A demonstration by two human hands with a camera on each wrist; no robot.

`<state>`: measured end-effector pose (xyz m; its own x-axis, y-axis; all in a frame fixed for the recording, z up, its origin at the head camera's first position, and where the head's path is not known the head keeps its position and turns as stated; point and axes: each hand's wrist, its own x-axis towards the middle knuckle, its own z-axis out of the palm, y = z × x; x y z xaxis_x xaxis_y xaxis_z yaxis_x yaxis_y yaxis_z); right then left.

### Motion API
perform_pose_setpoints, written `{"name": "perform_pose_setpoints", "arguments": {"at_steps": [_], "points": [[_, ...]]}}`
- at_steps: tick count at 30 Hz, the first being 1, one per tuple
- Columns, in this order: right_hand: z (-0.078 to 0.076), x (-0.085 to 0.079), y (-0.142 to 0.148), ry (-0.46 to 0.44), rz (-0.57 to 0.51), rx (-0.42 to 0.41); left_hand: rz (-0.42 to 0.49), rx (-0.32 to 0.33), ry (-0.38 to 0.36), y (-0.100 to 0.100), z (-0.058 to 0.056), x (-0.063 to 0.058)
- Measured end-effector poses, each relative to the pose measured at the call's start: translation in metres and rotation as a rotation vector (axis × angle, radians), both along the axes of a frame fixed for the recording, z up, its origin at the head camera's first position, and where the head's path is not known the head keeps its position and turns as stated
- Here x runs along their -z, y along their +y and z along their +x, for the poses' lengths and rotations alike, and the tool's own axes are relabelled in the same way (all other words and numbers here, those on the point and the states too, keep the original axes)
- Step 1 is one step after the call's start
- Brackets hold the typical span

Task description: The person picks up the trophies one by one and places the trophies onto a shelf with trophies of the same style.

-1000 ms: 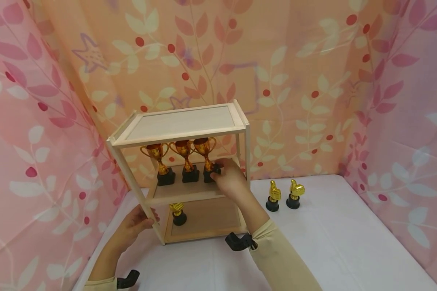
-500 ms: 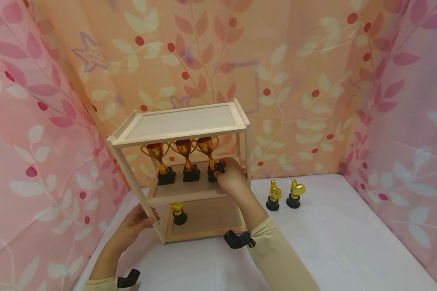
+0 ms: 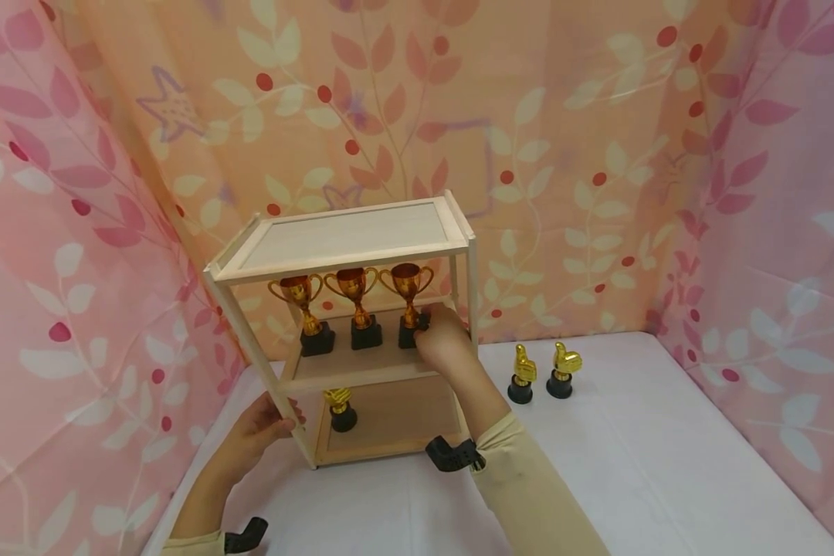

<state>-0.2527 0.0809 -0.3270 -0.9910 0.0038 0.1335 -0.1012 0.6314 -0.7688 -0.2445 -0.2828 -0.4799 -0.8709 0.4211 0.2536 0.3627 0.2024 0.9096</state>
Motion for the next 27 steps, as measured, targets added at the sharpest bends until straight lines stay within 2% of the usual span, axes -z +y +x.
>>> {"name": "perform_pose_setpoints", "arguments": {"at_steps": [10, 17, 22, 27], "points": [[-0.0009, 0.0012, 0.0002, 0.014, -0.001, -0.011, -0.009, -0.002, 0.006, -0.0004, 0.0001, 0.0002], [-0.0019, 0.0026, -0.0017, 0.053, 0.033, 0.019, -0.022, -0.009, -0.025, -0.0015, -0.0006, 0.0015], [-0.0011, 0.0038, -0.0017, 0.065, 0.004, 0.03, -0.007, -0.001, -0.02, -0.0009, -0.0005, 0.0012], [0.0051, 0.0083, -0.002, 0.127, -0.052, 0.052, -0.016, -0.015, -0.022, -0.0015, 0.0, 0.0004]]}}
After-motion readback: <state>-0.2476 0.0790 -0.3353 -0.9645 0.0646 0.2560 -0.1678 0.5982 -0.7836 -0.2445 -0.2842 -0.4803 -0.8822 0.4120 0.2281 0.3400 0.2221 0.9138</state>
